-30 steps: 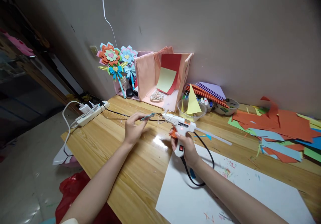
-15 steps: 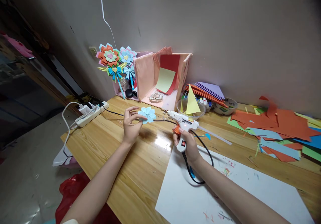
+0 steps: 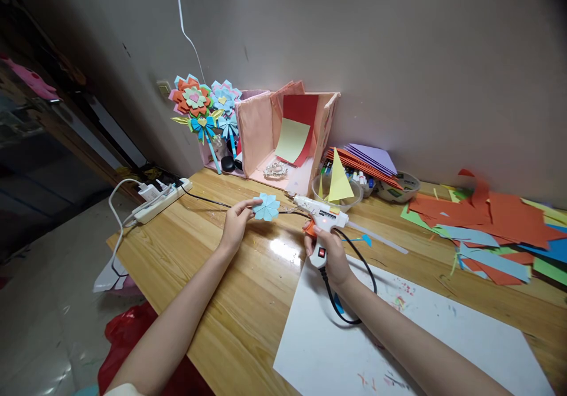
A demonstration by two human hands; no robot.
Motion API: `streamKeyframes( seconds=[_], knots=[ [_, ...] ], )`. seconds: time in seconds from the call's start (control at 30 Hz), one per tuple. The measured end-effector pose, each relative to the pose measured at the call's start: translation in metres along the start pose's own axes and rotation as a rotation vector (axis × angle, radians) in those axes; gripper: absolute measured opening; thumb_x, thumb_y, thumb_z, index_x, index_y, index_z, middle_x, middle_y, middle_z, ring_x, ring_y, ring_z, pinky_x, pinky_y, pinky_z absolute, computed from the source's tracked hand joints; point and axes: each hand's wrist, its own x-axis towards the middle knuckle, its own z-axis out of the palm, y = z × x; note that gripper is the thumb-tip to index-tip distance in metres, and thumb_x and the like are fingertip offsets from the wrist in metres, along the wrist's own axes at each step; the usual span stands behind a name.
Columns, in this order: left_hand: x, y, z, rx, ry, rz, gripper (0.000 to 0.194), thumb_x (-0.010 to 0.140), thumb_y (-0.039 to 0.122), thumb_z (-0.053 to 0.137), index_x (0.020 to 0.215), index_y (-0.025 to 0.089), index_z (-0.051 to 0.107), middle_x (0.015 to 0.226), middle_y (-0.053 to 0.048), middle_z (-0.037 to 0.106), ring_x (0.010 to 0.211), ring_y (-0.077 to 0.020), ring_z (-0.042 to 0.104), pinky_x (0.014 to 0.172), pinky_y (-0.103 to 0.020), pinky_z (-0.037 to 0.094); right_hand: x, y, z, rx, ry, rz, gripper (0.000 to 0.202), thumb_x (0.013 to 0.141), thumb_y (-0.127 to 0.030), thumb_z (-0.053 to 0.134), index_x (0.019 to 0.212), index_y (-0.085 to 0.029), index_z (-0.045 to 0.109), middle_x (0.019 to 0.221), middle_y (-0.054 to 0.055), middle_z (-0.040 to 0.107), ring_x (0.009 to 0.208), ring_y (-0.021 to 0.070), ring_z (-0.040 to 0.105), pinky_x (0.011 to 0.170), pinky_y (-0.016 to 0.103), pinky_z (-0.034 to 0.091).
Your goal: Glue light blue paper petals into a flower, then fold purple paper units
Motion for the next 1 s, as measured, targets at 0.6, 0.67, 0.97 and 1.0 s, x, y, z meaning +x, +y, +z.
streamKeyframes(
  seconds=[0.6,0.67,0.97,1.0],
  knots=[
    [0.0049,-0.0055,-0.0047,-0.312,0.139,-0.181,0.047,0.050,0.023,0.080,0.091,0.012,0.060,0.078,-0.005,0.069,0.066,-0.0102,0.062,0.065,-0.020,0.046,-0.0035,0.0057,0.0063,-0.206,-0.235,0.130,0.023,0.081,-0.035,0.045,0.082,-0.014,0.053,0.040,-0.005,0.048,0.039,0.0106,0.043,0.045,0.023,0.032],
    [0.0049,-0.0038,-0.0048,-0.314,0.162,-0.153,0.047,0.050,0.023,0.080,0.091,0.012,0.060,0.077,-0.005,0.068,0.066,-0.0100,0.062,0.065,-0.020,0.046,-0.0034,0.0042,0.0066,-0.200,-0.213,0.145,0.022,0.080,-0.035,0.045,0.081,-0.014,0.053,0.040,-0.005,0.048,0.039,0.0108,0.043,0.045,0.023,0.032],
    [0.0062,-0.0013,-0.0086,-0.270,0.224,-0.121,0.047,0.052,0.027,0.079,0.091,0.012,0.059,0.080,-0.006,0.068,0.068,-0.0116,0.062,0.062,-0.020,0.045,-0.0033,0.0045,0.0061,-0.162,-0.192,0.172,0.022,0.079,-0.036,0.048,0.080,-0.015,0.054,0.040,-0.005,0.048,0.038,0.0109,0.042,0.045,0.023,0.031],
    [0.0062,-0.0014,-0.0088,-0.272,0.224,-0.123,0.046,0.052,0.027,0.079,0.091,0.012,0.059,0.080,-0.006,0.068,0.068,-0.0115,0.062,0.062,-0.020,0.045,-0.0032,0.0052,0.0058,-0.142,-0.188,0.172,0.022,0.078,-0.036,0.048,0.081,-0.015,0.053,0.040,-0.005,0.048,0.038,0.0105,0.042,0.044,0.023,0.030]
  ],
)
